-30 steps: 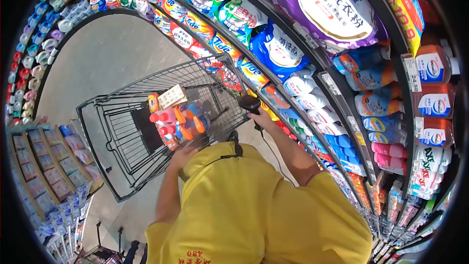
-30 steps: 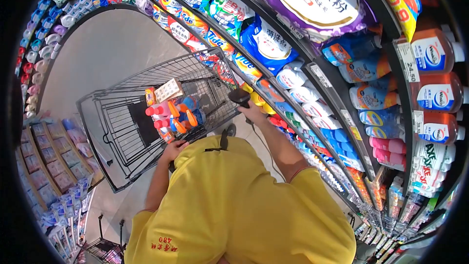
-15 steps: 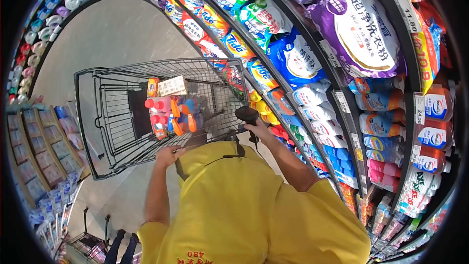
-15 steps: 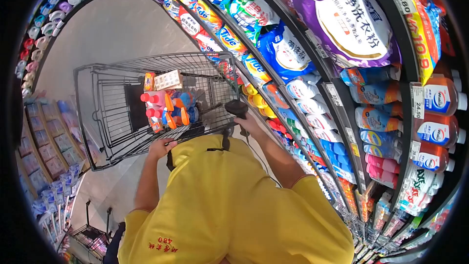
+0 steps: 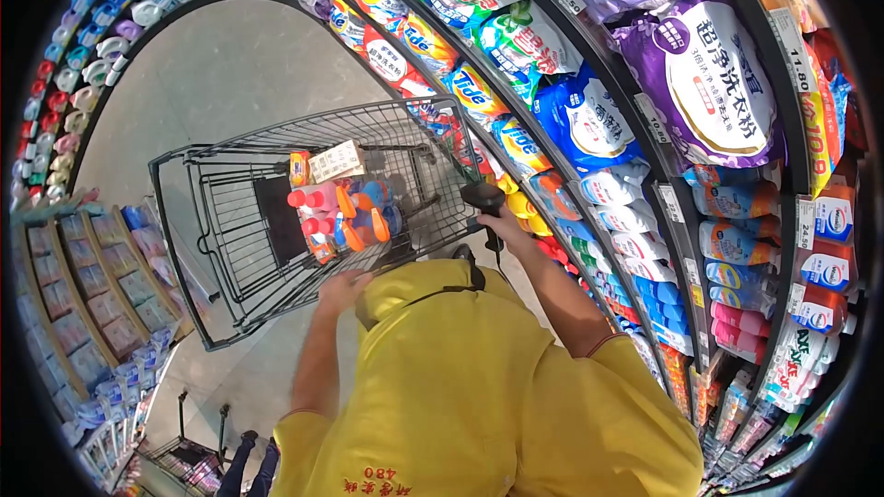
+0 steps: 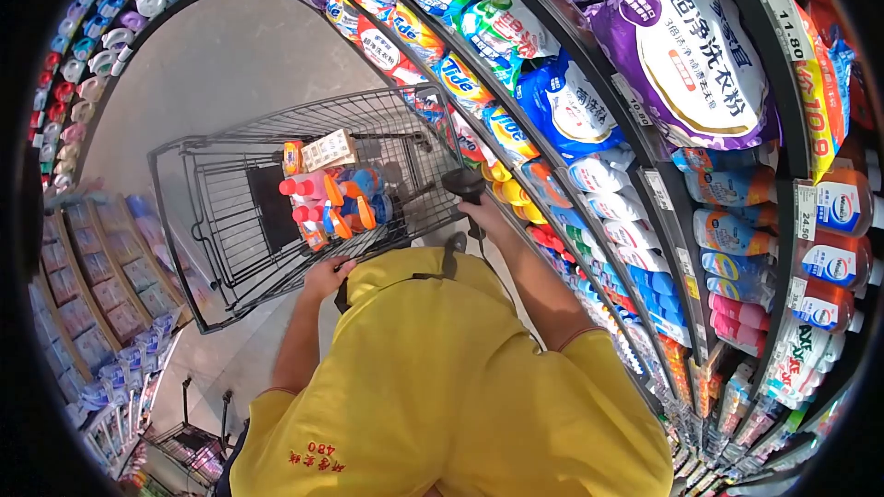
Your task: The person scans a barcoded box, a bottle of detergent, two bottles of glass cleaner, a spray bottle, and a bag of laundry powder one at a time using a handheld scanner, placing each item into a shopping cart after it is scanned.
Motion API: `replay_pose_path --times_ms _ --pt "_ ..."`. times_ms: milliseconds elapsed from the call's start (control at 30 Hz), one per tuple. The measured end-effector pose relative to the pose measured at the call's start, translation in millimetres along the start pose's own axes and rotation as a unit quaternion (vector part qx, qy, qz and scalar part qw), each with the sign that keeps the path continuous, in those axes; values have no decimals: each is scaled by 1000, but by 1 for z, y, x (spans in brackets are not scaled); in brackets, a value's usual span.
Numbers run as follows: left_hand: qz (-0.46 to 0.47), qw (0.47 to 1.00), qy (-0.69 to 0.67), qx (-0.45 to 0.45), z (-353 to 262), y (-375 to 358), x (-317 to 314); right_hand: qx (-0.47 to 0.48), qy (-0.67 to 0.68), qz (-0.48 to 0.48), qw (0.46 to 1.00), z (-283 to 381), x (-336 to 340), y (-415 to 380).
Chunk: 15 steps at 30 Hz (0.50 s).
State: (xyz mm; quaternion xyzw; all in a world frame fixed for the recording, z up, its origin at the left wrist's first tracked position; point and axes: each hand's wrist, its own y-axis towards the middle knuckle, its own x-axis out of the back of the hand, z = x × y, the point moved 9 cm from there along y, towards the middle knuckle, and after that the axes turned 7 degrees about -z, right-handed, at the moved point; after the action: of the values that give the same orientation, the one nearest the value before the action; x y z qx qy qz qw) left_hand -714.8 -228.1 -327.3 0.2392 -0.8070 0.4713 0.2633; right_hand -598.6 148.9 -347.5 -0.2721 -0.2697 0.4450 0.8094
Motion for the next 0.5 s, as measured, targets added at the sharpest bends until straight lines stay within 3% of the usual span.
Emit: replay_pose_path --times_ms 133,233,400,500 --pt "35 999 -17 17 -2 12 11 -32 2 -11 999 23 -12 17" --pt "16 999 -18 -23 -2 25 14 -44 -37 -44 997 20 -13 39" --pt "-8 1000 7 -25 -12 42 39 15 37 -84 996 43 -15 51" --pt "-23 1000 -3 -14 -16 46 43 17 49 -22 998 58 -17 39"
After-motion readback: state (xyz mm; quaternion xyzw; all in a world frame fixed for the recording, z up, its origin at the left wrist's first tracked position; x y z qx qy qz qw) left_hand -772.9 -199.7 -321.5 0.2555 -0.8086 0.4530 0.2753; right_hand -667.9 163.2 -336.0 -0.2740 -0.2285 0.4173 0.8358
